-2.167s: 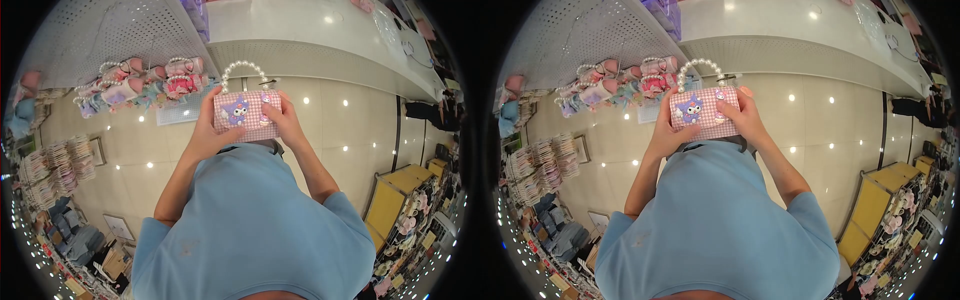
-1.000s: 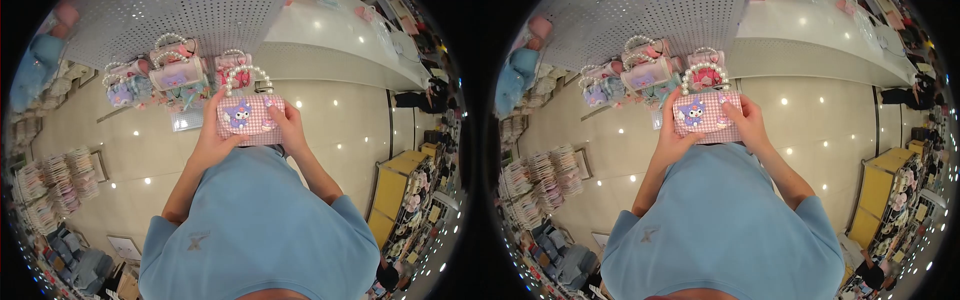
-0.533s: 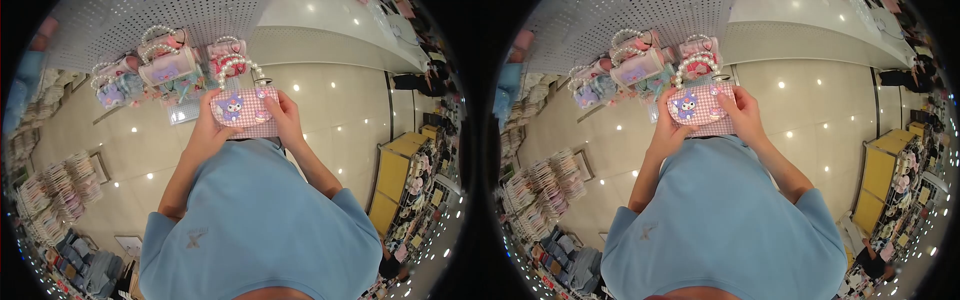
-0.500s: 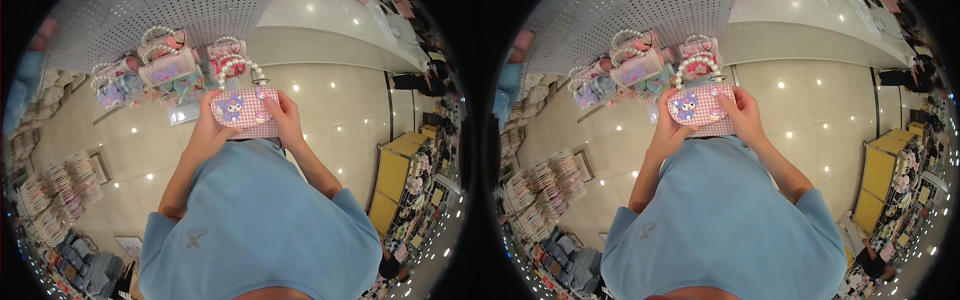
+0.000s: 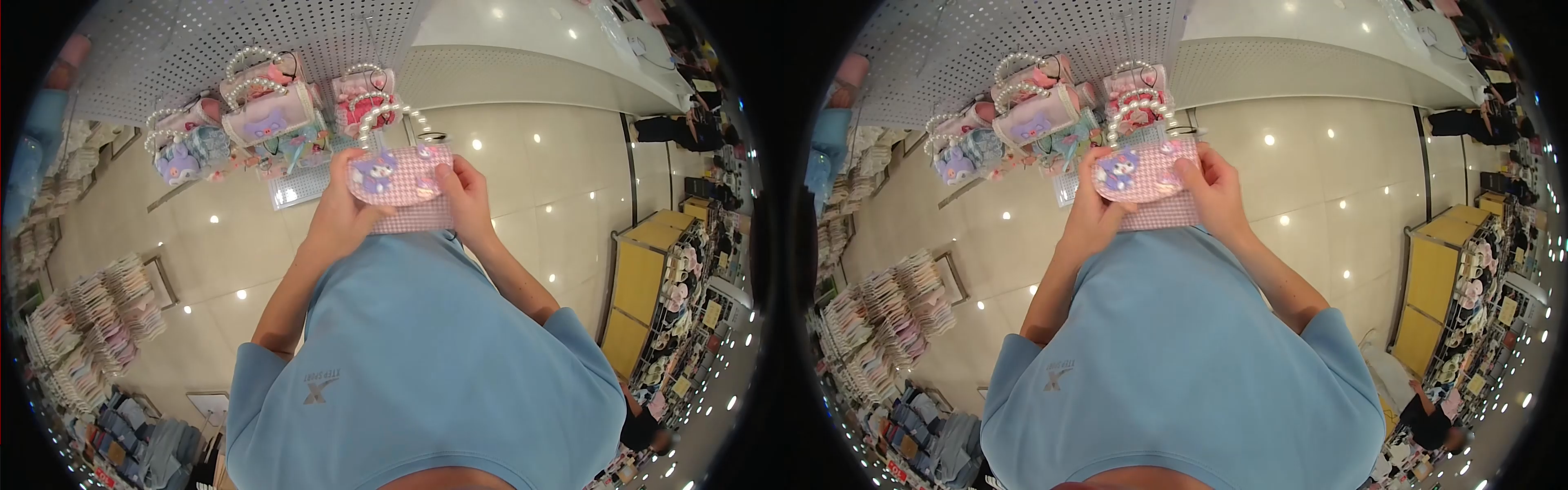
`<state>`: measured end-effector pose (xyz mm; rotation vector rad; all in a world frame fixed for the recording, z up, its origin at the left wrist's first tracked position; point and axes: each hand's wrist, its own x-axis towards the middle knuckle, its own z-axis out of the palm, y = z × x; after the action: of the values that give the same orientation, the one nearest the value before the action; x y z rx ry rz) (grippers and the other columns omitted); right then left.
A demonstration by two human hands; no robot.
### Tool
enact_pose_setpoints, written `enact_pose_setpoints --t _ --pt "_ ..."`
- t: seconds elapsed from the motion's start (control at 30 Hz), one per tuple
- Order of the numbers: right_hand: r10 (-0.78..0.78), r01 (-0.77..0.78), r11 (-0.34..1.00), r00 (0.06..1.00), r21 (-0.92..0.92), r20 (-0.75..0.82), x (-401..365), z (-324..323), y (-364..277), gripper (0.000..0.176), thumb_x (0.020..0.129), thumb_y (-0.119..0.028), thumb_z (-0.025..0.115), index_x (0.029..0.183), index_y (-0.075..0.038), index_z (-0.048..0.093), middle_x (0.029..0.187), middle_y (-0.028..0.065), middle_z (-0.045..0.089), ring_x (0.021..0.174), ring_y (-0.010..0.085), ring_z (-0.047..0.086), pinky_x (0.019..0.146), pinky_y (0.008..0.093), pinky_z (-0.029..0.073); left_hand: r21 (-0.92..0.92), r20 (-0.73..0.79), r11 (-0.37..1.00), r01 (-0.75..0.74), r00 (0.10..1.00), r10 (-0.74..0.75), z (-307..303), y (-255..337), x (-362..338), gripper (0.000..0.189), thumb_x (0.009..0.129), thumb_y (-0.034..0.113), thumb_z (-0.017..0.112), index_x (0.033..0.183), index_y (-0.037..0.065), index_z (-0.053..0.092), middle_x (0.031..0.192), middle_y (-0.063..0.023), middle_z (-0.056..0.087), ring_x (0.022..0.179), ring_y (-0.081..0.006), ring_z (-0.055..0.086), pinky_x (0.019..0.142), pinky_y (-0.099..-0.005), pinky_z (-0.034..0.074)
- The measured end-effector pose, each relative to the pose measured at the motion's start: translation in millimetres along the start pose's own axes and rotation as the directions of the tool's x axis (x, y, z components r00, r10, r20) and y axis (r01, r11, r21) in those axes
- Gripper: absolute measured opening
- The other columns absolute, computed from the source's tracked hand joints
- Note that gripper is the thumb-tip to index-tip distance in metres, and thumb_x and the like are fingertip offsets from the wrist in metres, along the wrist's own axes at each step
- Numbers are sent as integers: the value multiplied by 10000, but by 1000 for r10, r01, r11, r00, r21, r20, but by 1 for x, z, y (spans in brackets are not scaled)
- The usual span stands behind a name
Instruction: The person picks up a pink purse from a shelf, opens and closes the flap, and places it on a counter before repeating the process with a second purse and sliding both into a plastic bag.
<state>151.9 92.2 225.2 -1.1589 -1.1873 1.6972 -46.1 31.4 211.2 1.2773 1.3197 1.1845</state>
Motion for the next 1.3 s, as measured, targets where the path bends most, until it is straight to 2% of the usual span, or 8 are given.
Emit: enact_pose_setpoints --t 0.37,0.57,0.63,0.77,0.83,0.97,1.03,1.3 --pt "-25 23 999 995 23 94 -18 11 4 422 881 -76 643 1237 56 456 1117 90 588 985 115 567 848 274 470 -248 -238 968 -47 971 -14 10 -5 2 431 936 208 608 1243 6 384 1101 -103 589 1034 -147 547 916 -310 434" --pt "-236 238 968 971 -84 26 2 15 -22 475 844 1 662 1266 35 448 1173 113 553 1097 167 550 916 301 468 -226 -198 970 -84 980 39 15 6 6 406 946 211 602 1228 -6 406 1069 -112 603 981 -142 567 862 -286 455" --pt "-438 473 862 875 -180 205 18 6 -15 408 842 34 654 1224 38 512 1202 145 544 1081 178 564 914 303 478 -210 -223 972 -104 973 56 19 12 10 403 951 191 586 1244 -26 416 1042 -109 614 951 -142 577 837 -278 462" --pt "-331 322 944 925 76 188 20 11 -31 281 864 11 647 1138 40 596 1119 125 609 981 145 594 840 280 496 -217 -241 972 -91 970 37 22 10 16 418 943 149 576 1276 -47 415 1034 -107 618 954 -142 578 858 -289 459" --pt "-47 47 999 994 -4 -98 16 8 -37 206 897 -63 649 1082 27 644 972 76 663 856 106 598 757 249 487 -166 -214 985 -46 977 10 25 0 15 450 927 144 586 1296 -54 418 1092 -120 598 1013 -160 555 879 -311 453" --pt "-278 293 955 935 38 -218 16 7 -33 214 921 -149 650 1047 25 659 844 23 662 786 77 574 707 229 462 -99 -186 993 64 979 -81 29 -2 2 516 909 159 609 1325 -52 389 1184 -131 553 1134 -186 502 935 -327 427" --pt "-366 364 929 890 -60 -273 13 6 -36 256 924 -201 659 1040 27 660 874 34 655 790 77 569 708 230 464 -398 -62 873 283 941 -333 28 5 1 620 880 161 640 1385 -38 338 1290 -131 486 1239 -212 435 988 -336 393" --pt "-96 147 970 964 195 -248 3 15 -62 415 969 -345 578 1105 47 601 1032 96 646 898 124 606 791 273 493 -397 78 913 97 994 -72 5 9 -4 805 796 64 653 1481 8 233 1456 -131 350 1350 -214 346 1128 -342 222"
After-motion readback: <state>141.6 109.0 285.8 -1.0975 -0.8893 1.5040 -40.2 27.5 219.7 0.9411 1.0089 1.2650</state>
